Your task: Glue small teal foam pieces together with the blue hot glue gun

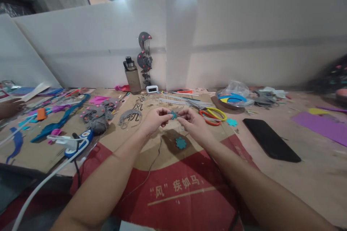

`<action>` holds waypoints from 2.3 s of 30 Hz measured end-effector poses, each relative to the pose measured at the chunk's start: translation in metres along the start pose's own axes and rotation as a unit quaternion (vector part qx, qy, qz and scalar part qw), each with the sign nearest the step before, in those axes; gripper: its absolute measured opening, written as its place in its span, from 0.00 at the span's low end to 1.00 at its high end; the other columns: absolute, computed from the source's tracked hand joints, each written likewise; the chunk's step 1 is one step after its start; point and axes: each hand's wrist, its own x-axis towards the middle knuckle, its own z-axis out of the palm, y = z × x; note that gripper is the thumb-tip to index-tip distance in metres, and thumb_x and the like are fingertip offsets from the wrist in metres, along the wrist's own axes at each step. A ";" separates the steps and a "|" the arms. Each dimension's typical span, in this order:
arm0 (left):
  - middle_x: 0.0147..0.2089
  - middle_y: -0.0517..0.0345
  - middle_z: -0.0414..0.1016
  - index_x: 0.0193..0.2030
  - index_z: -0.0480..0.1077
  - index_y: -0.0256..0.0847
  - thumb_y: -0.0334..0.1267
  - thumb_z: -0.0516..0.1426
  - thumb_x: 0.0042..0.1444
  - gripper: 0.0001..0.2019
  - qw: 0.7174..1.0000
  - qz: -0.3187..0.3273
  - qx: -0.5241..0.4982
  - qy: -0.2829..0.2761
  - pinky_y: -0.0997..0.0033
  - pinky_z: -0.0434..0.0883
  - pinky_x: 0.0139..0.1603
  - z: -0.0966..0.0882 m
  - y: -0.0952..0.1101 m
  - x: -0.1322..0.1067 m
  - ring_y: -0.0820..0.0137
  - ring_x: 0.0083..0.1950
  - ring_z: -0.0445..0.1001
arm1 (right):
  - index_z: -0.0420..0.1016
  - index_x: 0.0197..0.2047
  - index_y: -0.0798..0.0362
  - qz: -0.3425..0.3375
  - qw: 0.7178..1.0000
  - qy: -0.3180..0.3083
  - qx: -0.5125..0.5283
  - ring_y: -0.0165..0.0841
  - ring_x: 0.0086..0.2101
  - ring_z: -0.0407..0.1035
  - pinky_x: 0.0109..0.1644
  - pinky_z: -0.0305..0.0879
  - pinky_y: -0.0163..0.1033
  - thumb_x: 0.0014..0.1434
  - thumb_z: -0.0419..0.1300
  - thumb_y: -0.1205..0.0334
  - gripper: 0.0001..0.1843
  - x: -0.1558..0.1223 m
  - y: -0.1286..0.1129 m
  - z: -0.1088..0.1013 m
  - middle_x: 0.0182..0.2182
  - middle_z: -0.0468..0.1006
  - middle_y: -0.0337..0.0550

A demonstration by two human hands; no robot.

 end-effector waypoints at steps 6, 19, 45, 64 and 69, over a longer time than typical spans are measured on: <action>0.23 0.62 0.69 0.31 0.66 0.38 0.43 0.67 0.41 0.16 1.000 0.010 0.001 -0.002 0.77 0.65 0.23 0.008 -0.001 -0.002 0.77 0.22 0.68 | 0.69 0.33 0.51 -0.064 0.990 0.063 -0.106 0.32 0.28 0.62 0.33 0.58 0.37 0.59 0.55 0.52 0.11 -0.002 -0.003 -0.003 0.27 0.70 0.38; 0.28 0.60 0.71 0.32 0.64 0.37 0.47 0.66 0.42 0.19 1.000 0.016 -0.017 -0.010 0.73 0.71 0.30 0.020 0.002 -0.010 0.71 0.31 0.75 | 0.72 0.33 0.52 -0.062 0.986 0.091 -0.128 0.32 0.26 0.61 0.32 0.57 0.38 0.57 0.56 0.53 0.11 -0.004 -0.014 -0.003 0.25 0.71 0.39; 0.24 0.58 0.73 0.30 0.72 0.35 0.38 0.63 0.47 0.08 0.992 -0.027 0.108 -0.057 0.74 0.68 0.28 0.008 -0.006 0.000 0.76 0.24 0.70 | 0.75 0.39 0.51 -0.236 0.839 -0.026 -0.490 0.32 0.33 0.64 0.31 0.51 0.36 0.67 0.49 0.62 0.13 -0.004 -0.008 -0.015 0.37 0.71 0.45; 0.24 0.58 0.74 0.26 0.62 0.37 0.27 0.60 0.50 0.10 0.981 -0.018 -0.168 0.094 0.72 0.73 0.35 0.028 -0.007 -0.001 0.76 0.25 0.74 | 0.74 0.31 0.54 -0.111 0.961 0.102 -0.232 0.32 0.29 0.66 0.35 0.60 0.38 0.56 0.59 0.62 0.05 -0.006 -0.010 0.000 0.28 0.74 0.42; 0.24 0.58 0.74 0.28 0.61 0.37 0.28 0.61 0.48 0.11 0.974 -0.014 -0.213 0.076 0.71 0.73 0.37 0.030 -0.007 -0.003 0.75 0.26 0.74 | 0.74 0.29 0.54 -0.026 0.982 0.120 -0.144 0.30 0.25 0.62 0.31 0.58 0.36 0.54 0.59 0.58 0.09 -0.004 -0.009 0.002 0.24 0.73 0.39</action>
